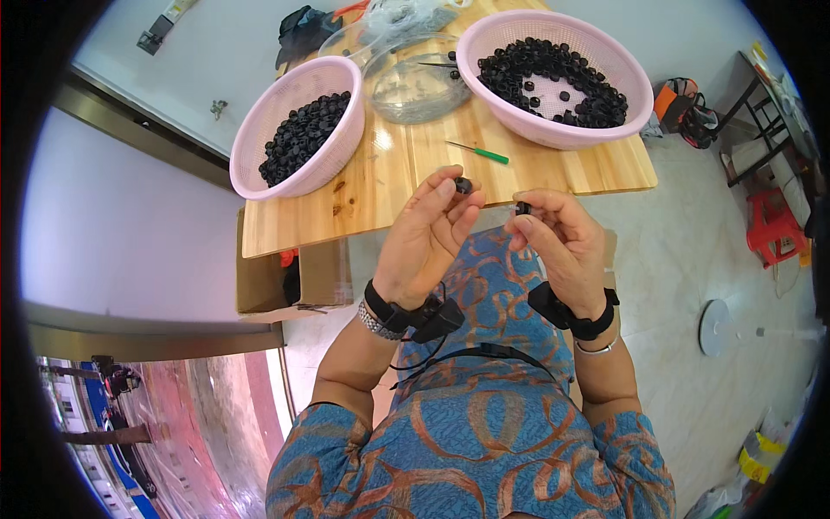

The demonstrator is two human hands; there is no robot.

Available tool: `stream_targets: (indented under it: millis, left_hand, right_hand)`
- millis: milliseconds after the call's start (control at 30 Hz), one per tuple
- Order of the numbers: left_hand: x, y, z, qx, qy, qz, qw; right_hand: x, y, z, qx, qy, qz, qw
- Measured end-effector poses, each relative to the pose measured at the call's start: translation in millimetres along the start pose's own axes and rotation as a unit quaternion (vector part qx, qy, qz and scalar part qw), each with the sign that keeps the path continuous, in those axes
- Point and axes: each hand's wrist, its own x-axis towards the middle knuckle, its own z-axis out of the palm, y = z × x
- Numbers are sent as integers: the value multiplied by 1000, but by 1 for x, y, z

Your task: Assembling small black plastic components by hand at a wooden workshop table.

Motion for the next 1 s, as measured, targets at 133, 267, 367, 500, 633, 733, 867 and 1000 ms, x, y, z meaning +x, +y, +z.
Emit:
stream_targets:
  millis: [133, 267, 367, 500, 633, 733, 867, 1000]
  left_hand:
    - [2, -1, -5, -5, -17, 0, 1000]
    - [0, -4, -2, 2, -6, -8, 1000]
    - [6, -7, -9, -10, -28, -19, 999]
    - [1, -13, 2, 7, -16, -2, 1000]
    - [-1, -14, 4, 59, -36, 11, 998]
    - [-3, -16, 8, 108, -50, 22, 993]
    - [-3, -17, 6, 159, -65, 35, 985]
    - [-6, -16, 8, 184, -56, 40, 980]
  right_hand:
    - [0, 3, 0, 2, 12, 0, 1000]
    - [1, 2, 4, -79, 29, -35, 996]
    - [6, 5, 5, -141, 44, -84, 986]
    - [8, 3, 5, -176, 38, -117, 977]
    - [8, 0, 5, -201, 35, -122, 971]
    - [7, -1, 3, -197, 32, -109, 974]
    - [7, -2, 1, -213, 25, -128, 968]
    - [6, -6, -1, -262, 12, -156, 952]
